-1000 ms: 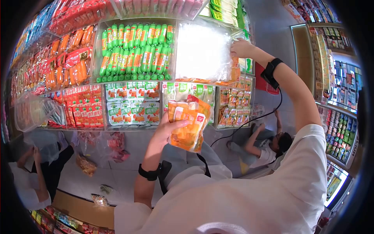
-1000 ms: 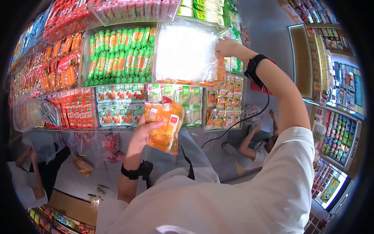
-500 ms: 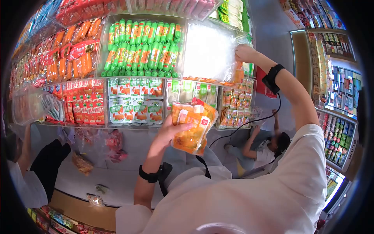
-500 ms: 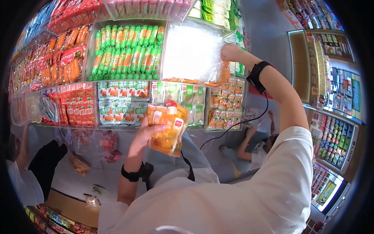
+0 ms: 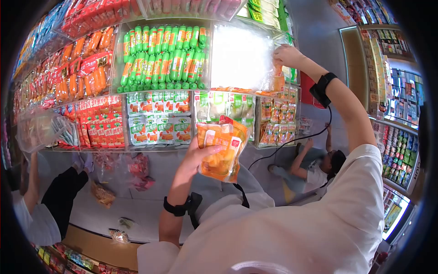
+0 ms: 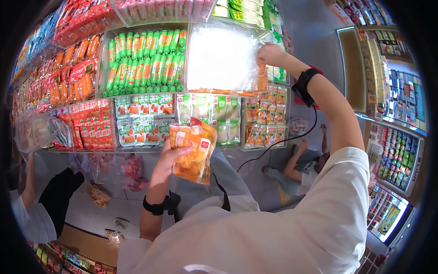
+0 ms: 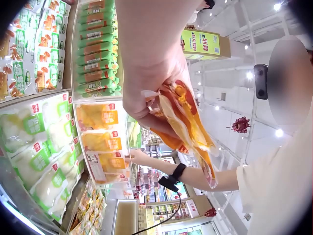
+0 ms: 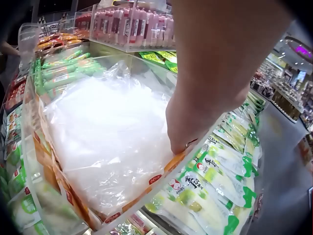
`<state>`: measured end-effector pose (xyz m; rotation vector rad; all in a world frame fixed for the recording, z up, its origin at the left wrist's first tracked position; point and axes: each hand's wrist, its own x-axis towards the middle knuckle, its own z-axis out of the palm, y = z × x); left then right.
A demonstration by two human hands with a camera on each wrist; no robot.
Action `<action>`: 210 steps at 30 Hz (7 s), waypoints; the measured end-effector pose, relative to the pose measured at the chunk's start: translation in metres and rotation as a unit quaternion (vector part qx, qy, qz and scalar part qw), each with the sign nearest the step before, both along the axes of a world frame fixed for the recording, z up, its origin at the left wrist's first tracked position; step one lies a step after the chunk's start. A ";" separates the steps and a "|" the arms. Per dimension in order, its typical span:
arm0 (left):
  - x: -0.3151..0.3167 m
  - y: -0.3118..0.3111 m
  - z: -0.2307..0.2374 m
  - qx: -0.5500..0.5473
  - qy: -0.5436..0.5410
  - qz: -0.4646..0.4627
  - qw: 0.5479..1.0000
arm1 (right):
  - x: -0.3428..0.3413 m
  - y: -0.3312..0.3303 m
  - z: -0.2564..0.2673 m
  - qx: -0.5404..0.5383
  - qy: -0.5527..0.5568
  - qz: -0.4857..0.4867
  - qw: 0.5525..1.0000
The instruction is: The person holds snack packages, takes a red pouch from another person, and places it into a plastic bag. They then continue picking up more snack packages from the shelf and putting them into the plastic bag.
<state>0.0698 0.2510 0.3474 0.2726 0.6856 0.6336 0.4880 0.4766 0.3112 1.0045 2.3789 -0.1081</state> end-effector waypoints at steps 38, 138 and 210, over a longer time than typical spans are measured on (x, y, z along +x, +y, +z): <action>0.013 0.011 0.007 0.051 0.022 -0.016 0.998 | -0.030 -0.013 -0.010 -0.035 -0.239 0.062 0.968; 0.115 0.050 0.010 -0.021 -0.033 -0.055 0.998 | -0.080 -0.190 0.123 -0.200 0.573 -0.568 0.556; 0.054 0.027 -0.019 -0.046 -0.006 0.017 0.999 | -0.003 0.060 -0.041 -0.172 -0.226 0.013 0.959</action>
